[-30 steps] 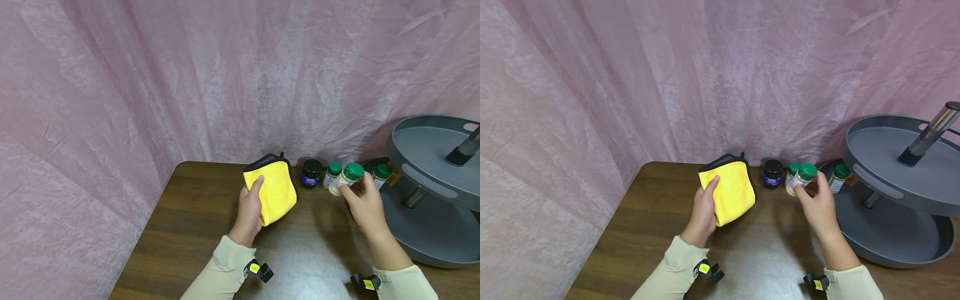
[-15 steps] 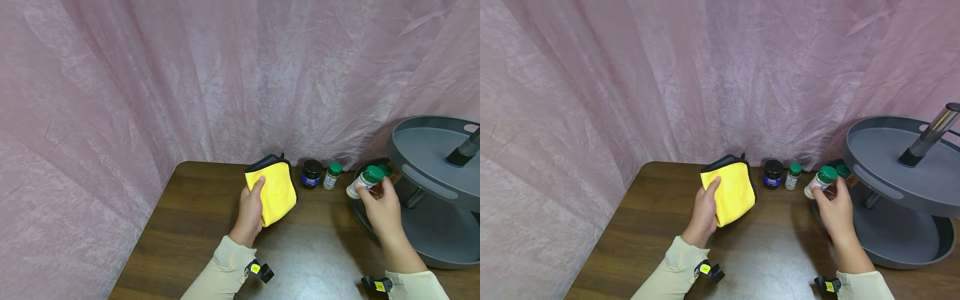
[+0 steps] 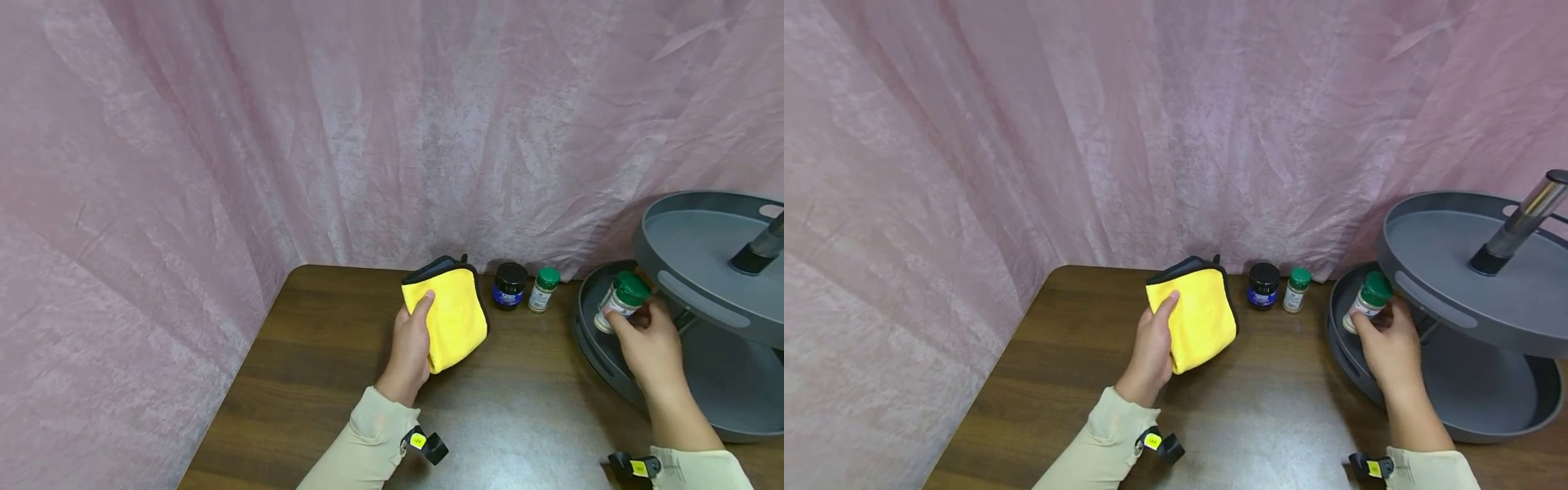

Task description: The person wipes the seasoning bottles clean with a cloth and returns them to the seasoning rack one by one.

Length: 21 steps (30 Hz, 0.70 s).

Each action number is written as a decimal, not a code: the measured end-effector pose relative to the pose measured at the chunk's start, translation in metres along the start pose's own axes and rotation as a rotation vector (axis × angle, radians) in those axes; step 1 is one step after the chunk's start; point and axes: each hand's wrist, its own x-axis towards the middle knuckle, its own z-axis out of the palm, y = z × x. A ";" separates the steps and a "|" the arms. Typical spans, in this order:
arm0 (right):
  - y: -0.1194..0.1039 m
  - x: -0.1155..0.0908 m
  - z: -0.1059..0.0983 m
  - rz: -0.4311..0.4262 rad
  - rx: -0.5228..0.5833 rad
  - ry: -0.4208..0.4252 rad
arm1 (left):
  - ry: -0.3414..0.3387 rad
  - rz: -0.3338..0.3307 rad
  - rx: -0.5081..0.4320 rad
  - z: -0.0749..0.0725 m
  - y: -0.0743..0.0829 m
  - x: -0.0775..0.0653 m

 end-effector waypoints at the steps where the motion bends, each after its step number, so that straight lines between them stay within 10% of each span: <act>1: 0.002 0.001 -0.001 -0.014 -0.024 -0.012 | -0.001 0.001 0.001 0.000 0.000 0.000; 21: 0.024 0.011 -0.010 -0.073 -0.258 -0.193 | 0.001 -0.020 0.009 0.000 0.001 0.000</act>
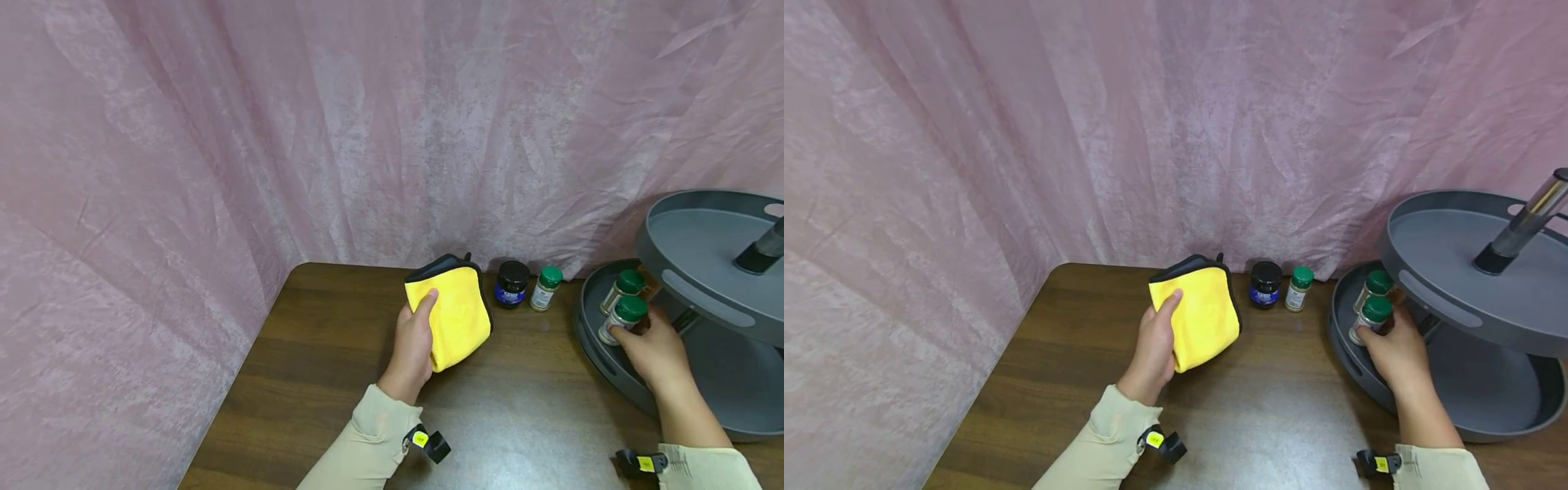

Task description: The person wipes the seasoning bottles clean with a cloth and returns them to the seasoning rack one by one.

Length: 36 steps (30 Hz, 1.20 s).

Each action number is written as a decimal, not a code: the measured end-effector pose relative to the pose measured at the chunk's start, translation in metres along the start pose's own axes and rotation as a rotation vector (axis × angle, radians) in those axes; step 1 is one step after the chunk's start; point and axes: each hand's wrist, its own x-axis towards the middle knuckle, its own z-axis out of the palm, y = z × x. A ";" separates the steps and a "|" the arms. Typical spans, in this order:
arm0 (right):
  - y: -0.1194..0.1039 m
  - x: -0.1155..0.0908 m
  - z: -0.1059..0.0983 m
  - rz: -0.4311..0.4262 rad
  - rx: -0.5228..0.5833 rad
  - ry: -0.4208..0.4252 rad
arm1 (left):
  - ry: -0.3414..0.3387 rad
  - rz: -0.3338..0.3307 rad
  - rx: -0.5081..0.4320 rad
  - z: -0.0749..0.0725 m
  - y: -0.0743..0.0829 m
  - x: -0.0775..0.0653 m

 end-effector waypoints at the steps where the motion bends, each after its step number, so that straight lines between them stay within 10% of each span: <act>1: 0.001 0.000 0.000 -0.002 -0.006 0.000 | -0.001 0.001 -0.001 0.000 0.000 0.000; 23: -0.001 0.001 -0.001 -0.033 -0.016 -0.033 | -0.011 0.001 -0.002 -0.003 0.000 0.001; 36: -0.009 -0.005 -0.024 0.013 -0.055 -0.202 | -0.017 -0.009 -0.015 0.000 -0.001 0.000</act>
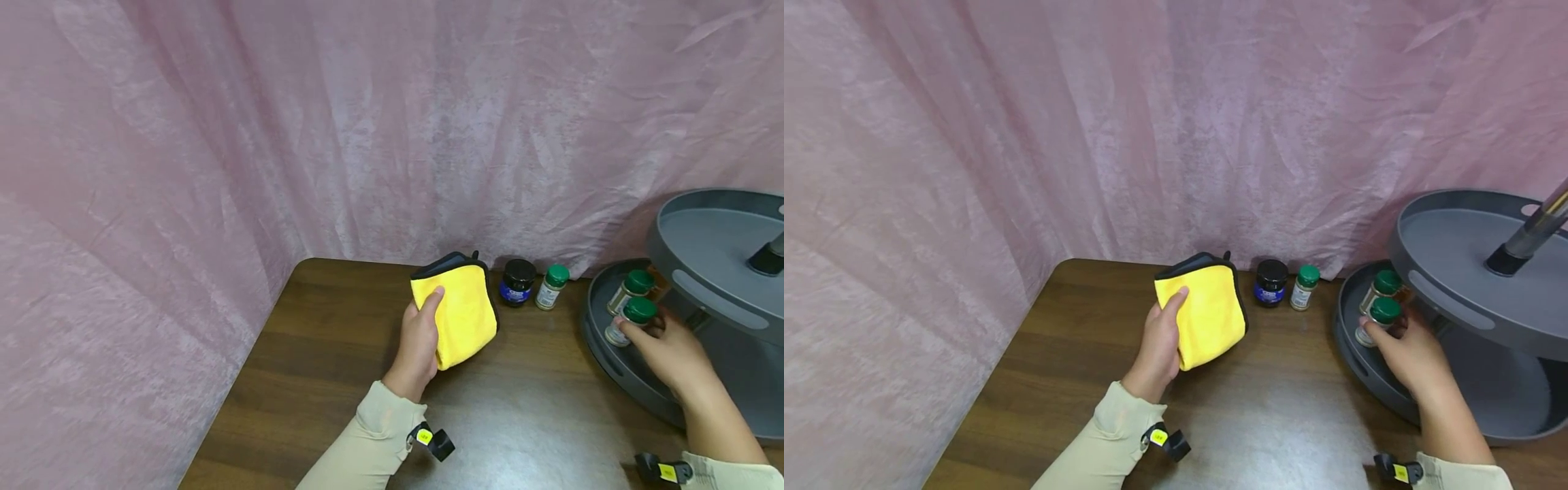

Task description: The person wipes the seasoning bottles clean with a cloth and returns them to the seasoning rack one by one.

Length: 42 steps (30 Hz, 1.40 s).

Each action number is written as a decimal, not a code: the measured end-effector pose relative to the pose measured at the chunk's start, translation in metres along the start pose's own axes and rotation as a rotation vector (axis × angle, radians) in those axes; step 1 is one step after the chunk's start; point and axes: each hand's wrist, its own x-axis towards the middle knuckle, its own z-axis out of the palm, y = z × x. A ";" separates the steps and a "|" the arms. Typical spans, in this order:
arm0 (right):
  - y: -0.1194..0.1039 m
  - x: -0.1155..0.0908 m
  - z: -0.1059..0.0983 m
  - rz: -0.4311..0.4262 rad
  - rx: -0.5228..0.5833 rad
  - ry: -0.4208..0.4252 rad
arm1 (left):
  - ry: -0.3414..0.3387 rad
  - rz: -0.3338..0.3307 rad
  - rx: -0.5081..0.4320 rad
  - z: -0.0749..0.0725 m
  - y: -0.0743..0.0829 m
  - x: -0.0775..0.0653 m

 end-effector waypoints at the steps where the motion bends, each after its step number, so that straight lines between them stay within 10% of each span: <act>1: 0.001 -0.002 -0.002 0.004 -0.012 -0.010 | 0.000 0.001 -0.002 0.000 0.000 0.000; 15: 0.009 -0.031 -0.018 -0.007 -0.232 -0.134 | -0.005 -0.007 0.025 -0.001 -0.001 -0.002; 42: -0.003 -0.053 0.001 -0.068 -0.324 -0.154 | -0.006 -0.012 0.022 0.003 -0.001 -0.003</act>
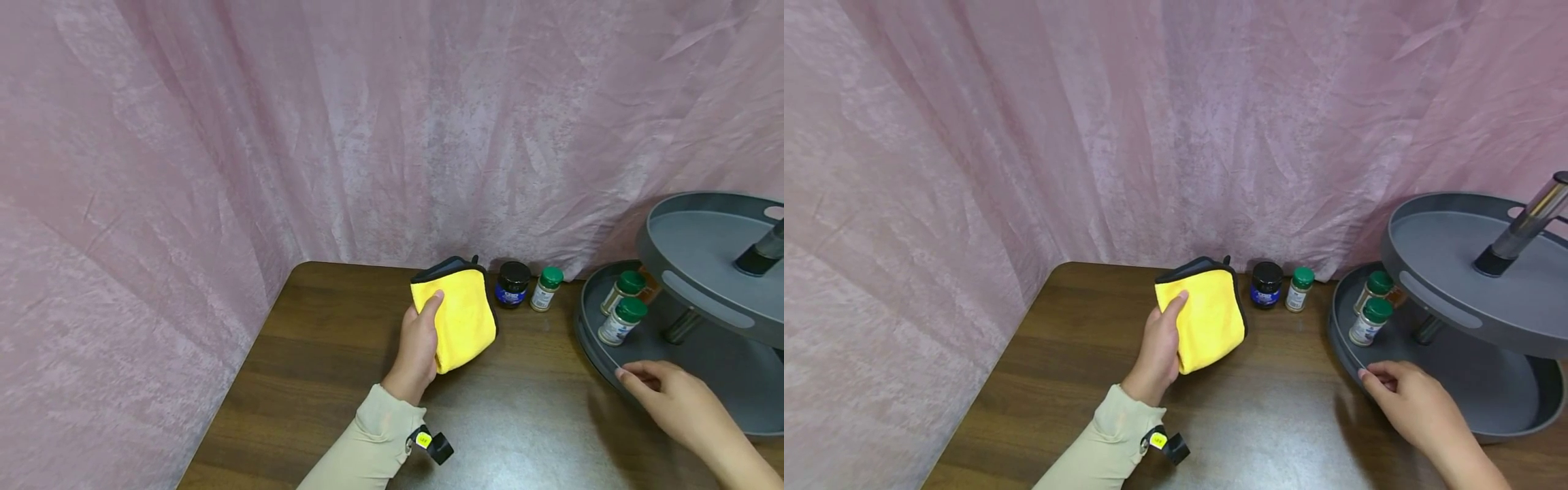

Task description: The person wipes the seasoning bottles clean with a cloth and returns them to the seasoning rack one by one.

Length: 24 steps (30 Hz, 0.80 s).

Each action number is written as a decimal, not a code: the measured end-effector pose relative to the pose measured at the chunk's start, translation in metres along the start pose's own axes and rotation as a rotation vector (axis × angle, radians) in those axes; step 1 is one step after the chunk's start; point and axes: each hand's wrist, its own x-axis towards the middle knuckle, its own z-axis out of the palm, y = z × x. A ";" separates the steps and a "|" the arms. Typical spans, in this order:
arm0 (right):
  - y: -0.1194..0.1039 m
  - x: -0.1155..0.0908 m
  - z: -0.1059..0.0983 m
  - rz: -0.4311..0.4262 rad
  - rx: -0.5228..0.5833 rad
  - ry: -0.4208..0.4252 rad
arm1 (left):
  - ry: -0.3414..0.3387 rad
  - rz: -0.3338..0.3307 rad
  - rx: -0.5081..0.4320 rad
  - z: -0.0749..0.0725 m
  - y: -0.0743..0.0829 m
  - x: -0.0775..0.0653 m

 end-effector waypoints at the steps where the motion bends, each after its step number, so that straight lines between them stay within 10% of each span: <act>1: -0.001 0.000 0.000 -0.004 0.002 -0.002 | -0.001 0.001 -0.001 0.000 0.000 0.000; 24: -0.022 0.019 0.017 -0.106 0.129 0.020 | 0.002 -0.011 0.000 0.000 0.001 0.000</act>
